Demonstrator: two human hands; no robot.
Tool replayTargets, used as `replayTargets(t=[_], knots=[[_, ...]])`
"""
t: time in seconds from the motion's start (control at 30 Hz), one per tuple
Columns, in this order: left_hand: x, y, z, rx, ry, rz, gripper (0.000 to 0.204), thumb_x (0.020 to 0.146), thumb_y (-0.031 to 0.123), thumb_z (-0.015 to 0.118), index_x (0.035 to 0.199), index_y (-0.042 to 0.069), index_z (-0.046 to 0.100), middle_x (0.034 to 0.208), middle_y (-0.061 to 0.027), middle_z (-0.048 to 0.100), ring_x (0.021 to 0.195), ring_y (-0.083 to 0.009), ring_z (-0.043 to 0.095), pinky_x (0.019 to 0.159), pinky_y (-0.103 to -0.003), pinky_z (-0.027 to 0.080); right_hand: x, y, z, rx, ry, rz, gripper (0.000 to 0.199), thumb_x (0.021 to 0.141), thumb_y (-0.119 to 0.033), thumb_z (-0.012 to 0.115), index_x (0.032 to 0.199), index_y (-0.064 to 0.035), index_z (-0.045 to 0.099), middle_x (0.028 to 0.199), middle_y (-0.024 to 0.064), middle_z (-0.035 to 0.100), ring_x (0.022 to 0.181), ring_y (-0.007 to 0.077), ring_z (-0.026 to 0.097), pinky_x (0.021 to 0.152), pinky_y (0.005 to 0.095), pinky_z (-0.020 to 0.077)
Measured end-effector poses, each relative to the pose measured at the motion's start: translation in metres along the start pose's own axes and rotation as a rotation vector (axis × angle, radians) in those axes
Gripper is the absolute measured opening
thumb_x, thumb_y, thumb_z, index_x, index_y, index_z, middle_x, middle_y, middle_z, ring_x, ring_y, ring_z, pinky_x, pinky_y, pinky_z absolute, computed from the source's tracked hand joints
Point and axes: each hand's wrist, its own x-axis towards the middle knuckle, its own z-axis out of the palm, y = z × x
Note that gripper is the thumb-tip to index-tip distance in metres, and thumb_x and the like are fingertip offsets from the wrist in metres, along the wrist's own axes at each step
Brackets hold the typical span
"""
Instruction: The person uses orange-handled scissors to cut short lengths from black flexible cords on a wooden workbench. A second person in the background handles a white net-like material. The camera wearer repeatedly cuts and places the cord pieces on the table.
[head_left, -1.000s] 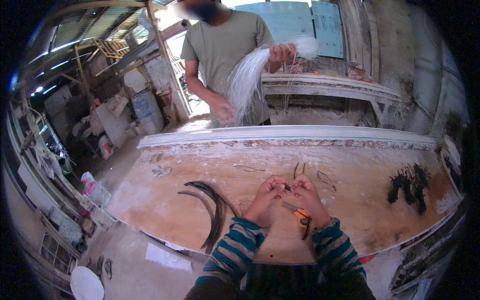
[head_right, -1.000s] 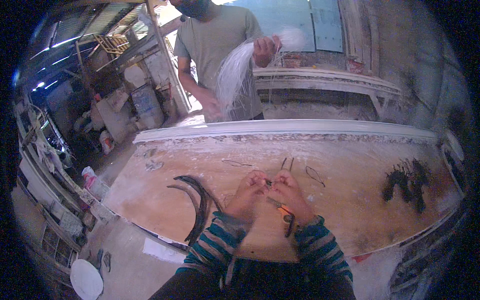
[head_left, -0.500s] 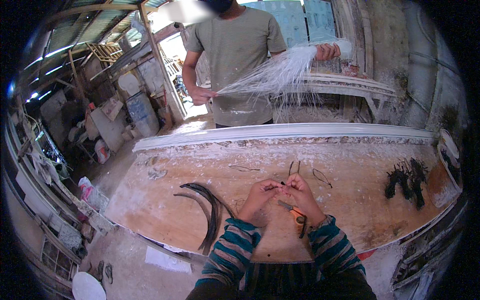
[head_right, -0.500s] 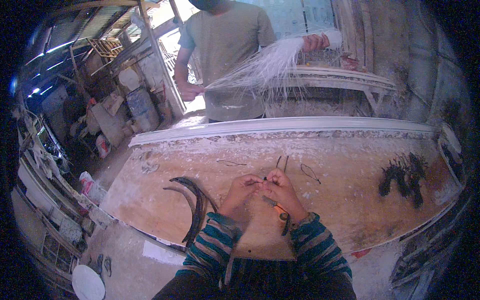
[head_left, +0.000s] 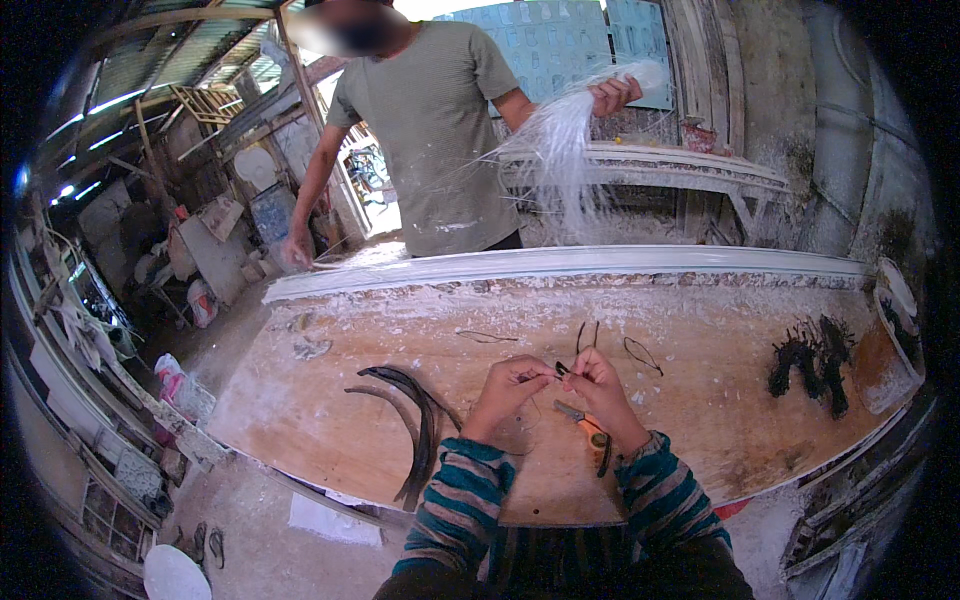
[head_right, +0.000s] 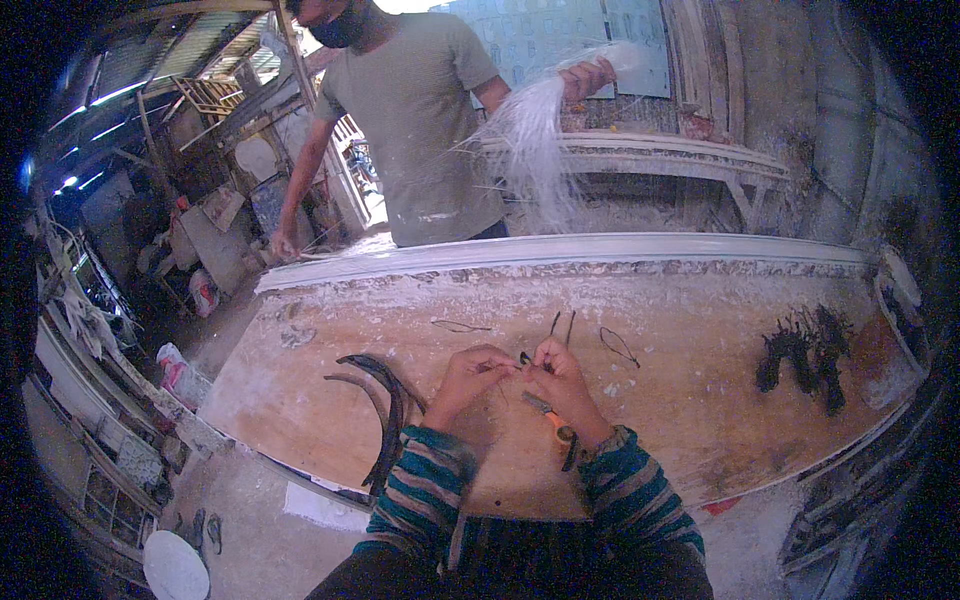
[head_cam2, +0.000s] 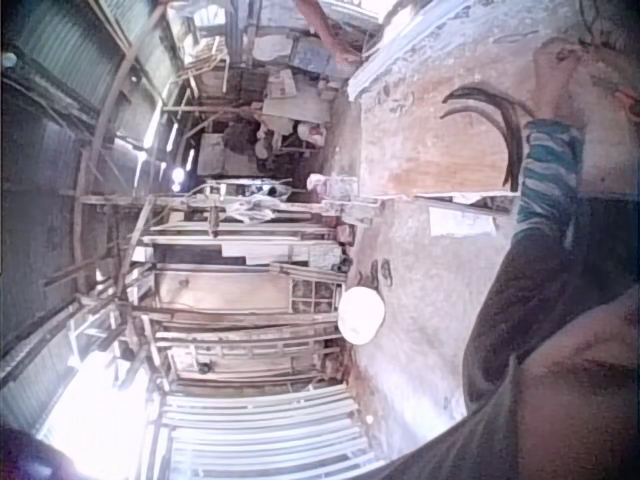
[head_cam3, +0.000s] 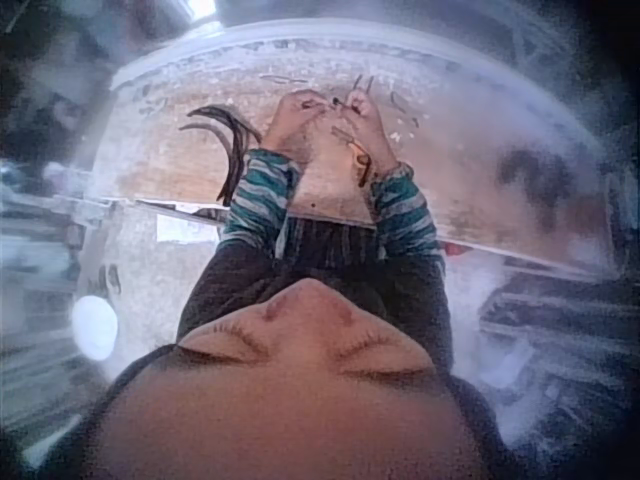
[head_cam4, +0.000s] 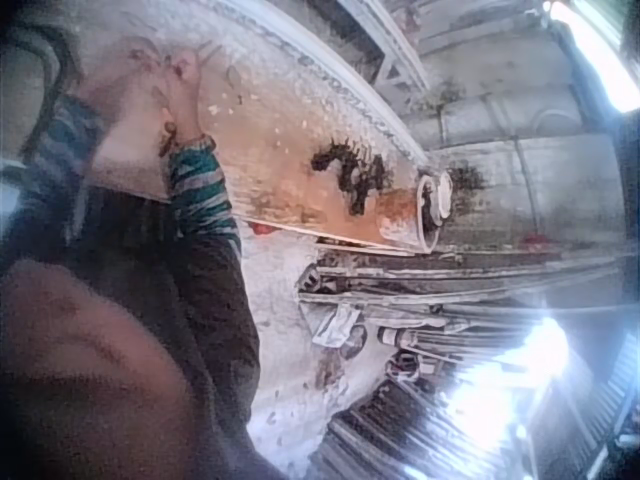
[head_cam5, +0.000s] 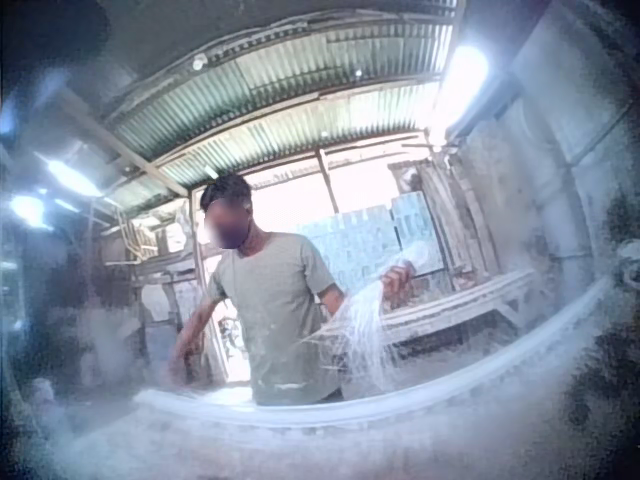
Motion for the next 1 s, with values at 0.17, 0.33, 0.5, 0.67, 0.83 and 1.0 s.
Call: replayTargets(t=[0.17,0.33,0.5,0.67,0.83,1.0], knots=[[0.000,0.003,-0.001,0.124,0.078,0.034,0.011,0.077,0.003,0.063,0.088,0.000,0.066,0.085,-0.0072,0.061,0.077,-0.0146,0.057,0.069,-0.024,0.046,-0.001,-0.004,0.004,0.014,0.012,0.000,0.011,0.082,0.000,0.050,0.087,-0.0076,0.044,0.073,0.0017,0.054,0.067,0.0078,0.050,0.058,0.0203,0.0361],[0.001,-0.008,-0.002,0.248,0.131,0.113,0.013,0.078,0.004,0.062,0.089,0.000,0.065,0.083,-0.0080,0.059,0.075,-0.0171,0.056,0.067,-0.026,0.044,0.001,0.005,0.004,-0.011,0.047,0.049,0.015,0.084,-0.003,0.052,0.097,-0.0067,0.047,0.074,-0.0020,0.052,0.067,0.0061,0.049,0.058,0.0204,0.0367],[0.004,-0.003,0.003,0.387,0.182,0.207,0.007,0.076,0.003,0.060,0.083,0.000,0.059,0.077,-0.0099,0.056,0.071,-0.0227,0.055,0.063,-0.029,0.044,0.000,0.015,0.000,-0.286,0.021,0.032,0.017,0.084,-0.001,0.052,0.100,-0.0060,0.047,0.073,-0.0041,0.047,0.066,0.0035,0.044,0.058,0.0188,0.0360],[0.004,-0.009,-0.001,0.435,0.146,0.256,0.005,0.073,-0.001,0.058,0.077,0.000,0.055,0.075,-0.0112,0.053,0.072,-0.0257,0.054,0.064,-0.030,0.042,0.000,0.012,0.011,-0.215,-0.005,0.039,0.015,0.083,0.001,0.050,0.095,-0.0070,0.045,0.073,-0.0042,0.043,0.065,0.0027,0.041,0.055,0.0187,0.0330],[0.004,-0.028,-0.007,0.288,0.244,0.255,0.005,0.075,0.002,0.057,0.079,0.001,0.054,0.074,-0.0072,0.053,0.071,-0.0207,0.053,0.064,-0.029,0.043,-0.003,0.014,0.012,-0.199,0.007,0.018,0.014,0.083,0.002,0.048,0.087,-0.0090,0.040,0.072,-0.0041,0.042,0.064,0.0027,0.040,0.055,0.0172,0.0330],[-0.009,-0.029,-0.070,0.002,0.547,0.087,0.013,0.084,0.017,0.058,0.085,0.004,0.056,0.080,-0.0015,0.055,0.076,-0.0108,0.052,0.064,-0.025,0.044,-0.010,-0.013,0.000,0.134,0.072,0.053,0.012,0.085,-0.001,0.049,0.088,-0.0104,0.042,0.072,-0.0030,0.044,0.065,0.0051,0.044,0.060,0.0210,0.0388]])
